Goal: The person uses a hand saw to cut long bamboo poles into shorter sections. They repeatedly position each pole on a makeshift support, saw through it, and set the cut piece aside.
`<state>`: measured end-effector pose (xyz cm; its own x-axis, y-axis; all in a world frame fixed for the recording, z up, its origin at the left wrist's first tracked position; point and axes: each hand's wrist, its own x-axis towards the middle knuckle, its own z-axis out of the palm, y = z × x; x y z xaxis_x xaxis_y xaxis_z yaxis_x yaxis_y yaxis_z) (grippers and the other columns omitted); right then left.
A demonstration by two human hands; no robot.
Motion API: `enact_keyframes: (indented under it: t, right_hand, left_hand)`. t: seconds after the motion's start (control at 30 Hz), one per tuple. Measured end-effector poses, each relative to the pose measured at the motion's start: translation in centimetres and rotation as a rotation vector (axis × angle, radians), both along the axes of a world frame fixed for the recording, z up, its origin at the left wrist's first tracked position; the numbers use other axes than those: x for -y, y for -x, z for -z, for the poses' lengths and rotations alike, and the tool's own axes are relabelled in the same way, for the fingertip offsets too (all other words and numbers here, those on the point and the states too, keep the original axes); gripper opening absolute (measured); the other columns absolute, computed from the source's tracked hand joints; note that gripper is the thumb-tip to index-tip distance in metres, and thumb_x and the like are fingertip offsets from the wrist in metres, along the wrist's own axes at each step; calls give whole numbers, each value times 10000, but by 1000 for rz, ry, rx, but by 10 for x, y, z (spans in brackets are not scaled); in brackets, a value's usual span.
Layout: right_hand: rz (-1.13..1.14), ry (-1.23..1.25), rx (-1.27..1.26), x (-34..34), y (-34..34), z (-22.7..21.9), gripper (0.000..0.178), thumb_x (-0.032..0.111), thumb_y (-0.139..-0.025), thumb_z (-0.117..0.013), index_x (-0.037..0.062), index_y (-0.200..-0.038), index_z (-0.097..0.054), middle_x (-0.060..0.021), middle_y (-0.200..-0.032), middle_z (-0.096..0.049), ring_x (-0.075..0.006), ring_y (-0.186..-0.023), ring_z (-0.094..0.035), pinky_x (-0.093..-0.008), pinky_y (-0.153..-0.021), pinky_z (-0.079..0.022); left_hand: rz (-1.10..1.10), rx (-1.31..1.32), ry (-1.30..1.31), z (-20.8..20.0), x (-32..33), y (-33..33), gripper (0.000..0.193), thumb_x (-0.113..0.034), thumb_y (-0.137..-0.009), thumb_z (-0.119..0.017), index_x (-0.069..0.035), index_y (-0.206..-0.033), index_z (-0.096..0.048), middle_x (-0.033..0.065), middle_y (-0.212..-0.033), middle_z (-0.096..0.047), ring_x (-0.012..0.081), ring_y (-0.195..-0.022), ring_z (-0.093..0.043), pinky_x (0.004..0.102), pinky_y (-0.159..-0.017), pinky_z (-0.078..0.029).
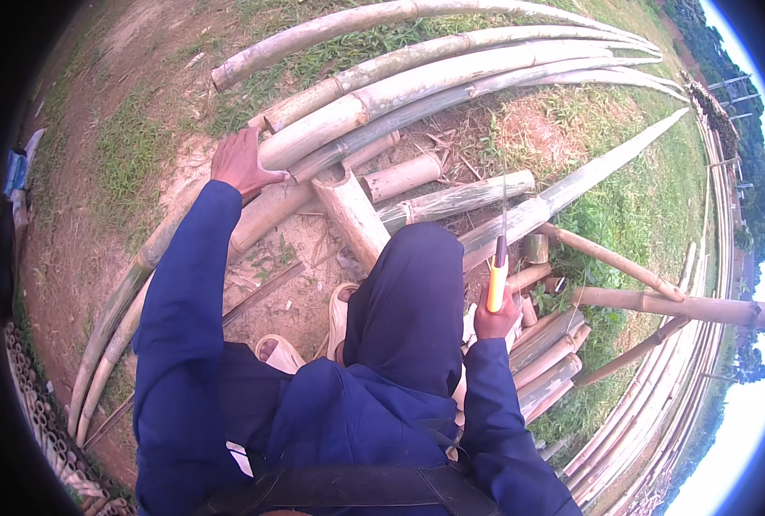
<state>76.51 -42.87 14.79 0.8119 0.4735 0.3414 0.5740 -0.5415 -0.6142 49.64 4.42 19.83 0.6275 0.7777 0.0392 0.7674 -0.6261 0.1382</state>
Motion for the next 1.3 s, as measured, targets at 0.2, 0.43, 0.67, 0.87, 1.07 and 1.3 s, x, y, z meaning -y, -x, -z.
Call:
enact_keyframes:
  t: [0.2,0.43,0.67,0.87,1.07,1.3]
  right_hand:
    - [-69,216,149,-4,-7,33,122,102,-793,-730,82,-869,-637,-144,-806,-668,-379,-779,-676,-467,-710,-541]
    - [-312,673,125,4,-13,62,253,254,-861,-696,113,-1041,-589,-101,-1005,-684,-320,-1020,-661,-464,-870,-466]
    - [-349,840,109,-18,-11,51,308,286,-907,-624,117,-1164,-625,-107,-1051,-690,-285,-1103,-658,-447,-975,-416]
    - [-398,740,10,-17,-7,38,569,404,-854,-717,80,-1306,-596,-145,-1126,-658,-341,-1133,-635,-457,-1011,-447]
    - [-394,673,34,-9,-6,36,579,350,-823,-751,77,-1311,-599,-147,-1126,-641,-349,-1120,-617,-458,-1000,-462]
    - [-347,394,211,-1,-2,4,606,76,-773,-696,64,-1366,-576,-176,-1248,-613,-379,-1189,-586,-472,-1041,-463]
  left_hand:
    - [-24,-92,-68,17,4,-25,979,-591,-530,-946,-30,-1220,-536,147,-1190,-638,295,-1145,-613,409,-1019,-440]
    - [-62,-147,-37,28,5,-42,954,-557,-558,-945,-33,-1244,-539,152,-1204,-664,295,-1174,-620,409,-1032,-430]
    - [5,-146,-30,38,-10,-31,866,-502,-628,-898,-2,-1250,-560,152,-1054,-746,279,-1010,-721,427,-1108,-376]
    - [47,-59,143,-3,3,23,851,-464,-623,-847,47,-1243,-569,210,-979,-741,358,-988,-717,484,-1140,-379]
    - [-15,-147,203,-39,19,159,808,-451,-587,-858,9,-1198,-599,224,-974,-728,391,-975,-696,492,-1087,-413]
    - [-216,-243,460,-60,57,380,860,-393,-518,-907,-114,-1276,-610,181,-1129,-721,398,-1131,-622,511,-1087,-360]
